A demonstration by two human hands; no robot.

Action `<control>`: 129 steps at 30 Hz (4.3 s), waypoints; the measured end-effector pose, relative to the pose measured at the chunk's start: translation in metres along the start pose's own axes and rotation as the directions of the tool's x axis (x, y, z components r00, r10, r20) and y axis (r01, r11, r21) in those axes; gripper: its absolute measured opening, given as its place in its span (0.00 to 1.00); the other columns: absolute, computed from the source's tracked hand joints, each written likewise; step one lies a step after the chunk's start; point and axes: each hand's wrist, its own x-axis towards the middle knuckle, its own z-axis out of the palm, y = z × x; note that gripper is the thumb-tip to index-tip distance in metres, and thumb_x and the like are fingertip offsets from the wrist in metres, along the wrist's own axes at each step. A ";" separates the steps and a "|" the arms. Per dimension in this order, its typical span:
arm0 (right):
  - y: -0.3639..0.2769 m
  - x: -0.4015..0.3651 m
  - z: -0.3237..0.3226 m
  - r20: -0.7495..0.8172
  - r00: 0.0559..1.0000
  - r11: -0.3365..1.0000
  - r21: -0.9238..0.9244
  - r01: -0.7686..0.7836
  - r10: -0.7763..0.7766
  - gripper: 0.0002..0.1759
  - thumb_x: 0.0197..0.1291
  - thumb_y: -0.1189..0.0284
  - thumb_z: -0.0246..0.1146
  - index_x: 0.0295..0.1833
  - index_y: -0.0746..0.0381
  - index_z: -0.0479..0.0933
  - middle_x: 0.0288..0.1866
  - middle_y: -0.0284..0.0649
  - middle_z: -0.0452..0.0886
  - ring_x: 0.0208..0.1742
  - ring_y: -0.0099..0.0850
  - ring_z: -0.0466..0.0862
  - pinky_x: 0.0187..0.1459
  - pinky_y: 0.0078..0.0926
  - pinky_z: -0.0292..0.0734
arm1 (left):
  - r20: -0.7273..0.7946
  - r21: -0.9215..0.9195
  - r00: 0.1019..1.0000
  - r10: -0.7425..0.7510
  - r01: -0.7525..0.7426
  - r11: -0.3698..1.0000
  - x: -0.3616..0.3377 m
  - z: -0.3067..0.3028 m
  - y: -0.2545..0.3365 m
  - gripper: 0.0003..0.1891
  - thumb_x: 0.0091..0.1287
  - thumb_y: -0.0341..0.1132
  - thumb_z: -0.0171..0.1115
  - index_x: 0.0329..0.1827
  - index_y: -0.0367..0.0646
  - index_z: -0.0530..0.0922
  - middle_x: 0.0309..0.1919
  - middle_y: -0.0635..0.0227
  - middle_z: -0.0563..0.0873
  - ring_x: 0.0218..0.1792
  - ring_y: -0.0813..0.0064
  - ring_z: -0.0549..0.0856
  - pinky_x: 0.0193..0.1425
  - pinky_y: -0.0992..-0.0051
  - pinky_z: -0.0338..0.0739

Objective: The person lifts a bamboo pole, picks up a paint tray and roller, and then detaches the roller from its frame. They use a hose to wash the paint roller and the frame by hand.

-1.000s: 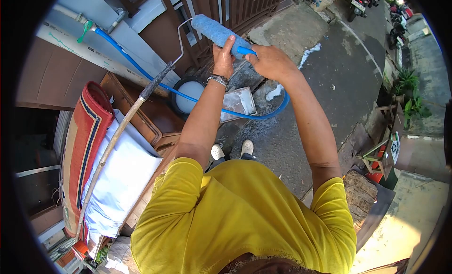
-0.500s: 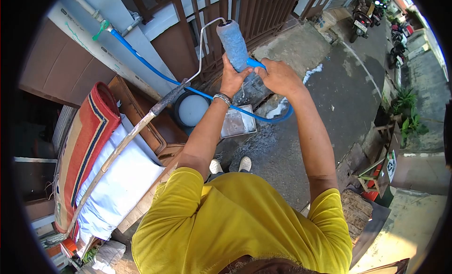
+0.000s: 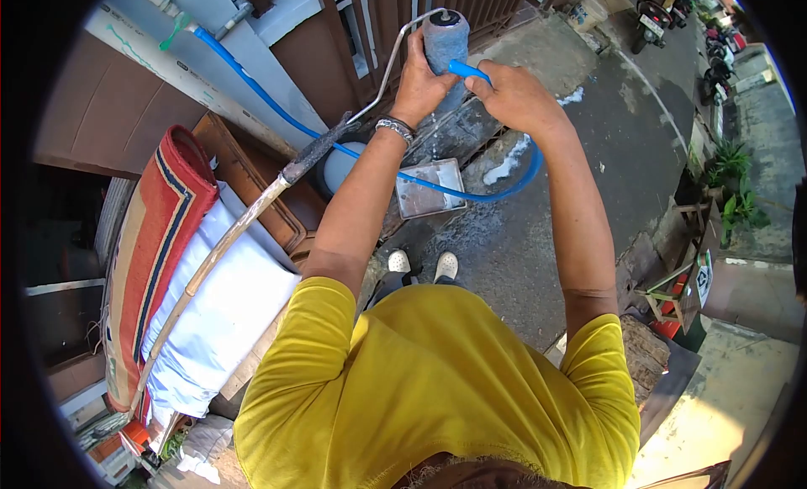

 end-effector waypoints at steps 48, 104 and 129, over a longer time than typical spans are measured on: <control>-0.022 -0.001 0.025 -0.138 0.985 0.994 0.029 -0.105 0.108 0.22 0.72 0.53 0.57 0.51 0.62 0.81 0.41 0.57 0.85 0.49 0.57 0.84 0.51 0.51 0.76 | 0.176 0.026 0.984 -0.031 0.027 0.999 0.002 -0.017 -0.009 0.50 0.53 0.30 0.78 0.77 0.34 0.55 0.67 0.40 0.74 0.71 0.46 0.74 0.75 0.60 0.68; -0.018 -0.006 0.014 -0.145 0.989 0.981 0.194 0.003 0.025 0.20 0.70 0.58 0.57 0.53 0.63 0.80 0.45 0.60 0.85 0.51 0.60 0.83 0.54 0.55 0.75 | 0.043 0.085 0.999 -0.028 0.024 0.996 0.004 -0.006 -0.005 0.45 0.54 0.30 0.74 0.73 0.39 0.55 0.57 0.43 0.81 0.58 0.49 0.84 0.63 0.59 0.77; -0.023 0.010 -0.085 -0.099 0.989 0.988 -0.115 0.103 -0.114 0.19 0.71 0.57 0.59 0.46 0.64 0.81 0.44 0.59 0.85 0.52 0.59 0.83 0.52 0.54 0.75 | -0.220 -0.041 0.975 0.003 -0.012 0.999 0.021 0.018 0.048 0.22 0.61 0.36 0.74 0.55 0.39 0.77 0.42 0.66 0.85 0.45 0.75 0.83 0.51 0.73 0.79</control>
